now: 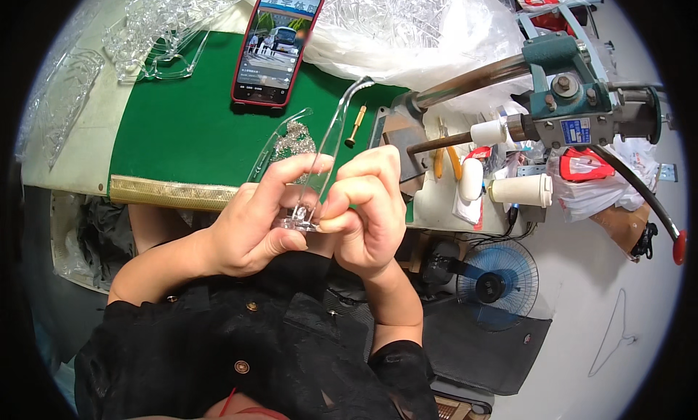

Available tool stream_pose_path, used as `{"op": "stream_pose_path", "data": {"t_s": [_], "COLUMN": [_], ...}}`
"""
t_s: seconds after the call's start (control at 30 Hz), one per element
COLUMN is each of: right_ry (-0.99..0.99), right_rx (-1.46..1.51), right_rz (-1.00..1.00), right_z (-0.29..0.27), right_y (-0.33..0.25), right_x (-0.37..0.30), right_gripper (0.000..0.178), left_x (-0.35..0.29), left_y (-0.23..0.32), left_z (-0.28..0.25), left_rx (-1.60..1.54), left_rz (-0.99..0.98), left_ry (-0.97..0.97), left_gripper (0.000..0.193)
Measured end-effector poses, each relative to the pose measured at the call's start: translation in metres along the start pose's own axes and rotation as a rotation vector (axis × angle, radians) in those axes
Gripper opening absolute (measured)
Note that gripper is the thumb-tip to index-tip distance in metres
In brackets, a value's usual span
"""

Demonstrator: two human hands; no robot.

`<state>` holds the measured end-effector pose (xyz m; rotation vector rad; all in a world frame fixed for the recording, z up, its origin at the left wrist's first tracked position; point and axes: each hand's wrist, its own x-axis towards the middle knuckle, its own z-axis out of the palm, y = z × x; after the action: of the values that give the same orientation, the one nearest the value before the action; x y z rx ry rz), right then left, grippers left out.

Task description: The person picks up a clear eyeglass frame and repeatedly inserts small metal components into the frame's hinge area. They handle the frame with both hands, rotating it to access different sides, and place finished units aside on the green work surface.

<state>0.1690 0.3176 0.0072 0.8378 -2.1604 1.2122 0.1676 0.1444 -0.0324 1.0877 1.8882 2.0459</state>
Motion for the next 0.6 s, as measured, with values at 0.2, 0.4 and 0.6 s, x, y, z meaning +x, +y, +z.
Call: {"op": "stream_pose_path", "data": {"t_s": [0.2,0.4,0.6], "right_ry": [0.017,0.01,0.129], "right_rx": [-0.04,-0.035,0.007], "right_rz": [0.023,0.013,0.111], "right_z": [0.0012,-0.0012,-0.0005], "right_y": [-0.0007,0.0021,0.0011], "right_x": [-0.0045,-0.0052,-0.0096], "right_gripper": [0.032,0.027,0.029], "left_x": [0.0008,-0.001,0.0042], "left_y": [-0.0054,-0.0028,-0.0032], "left_z": [0.0037,0.0035,0.0058], "left_rx": [0.083,0.031,0.032], "left_rz": [0.049,-0.005,0.019], "left_ry": [-0.003,-0.015,0.003], "left_gripper": [0.08,0.079,0.08]}}
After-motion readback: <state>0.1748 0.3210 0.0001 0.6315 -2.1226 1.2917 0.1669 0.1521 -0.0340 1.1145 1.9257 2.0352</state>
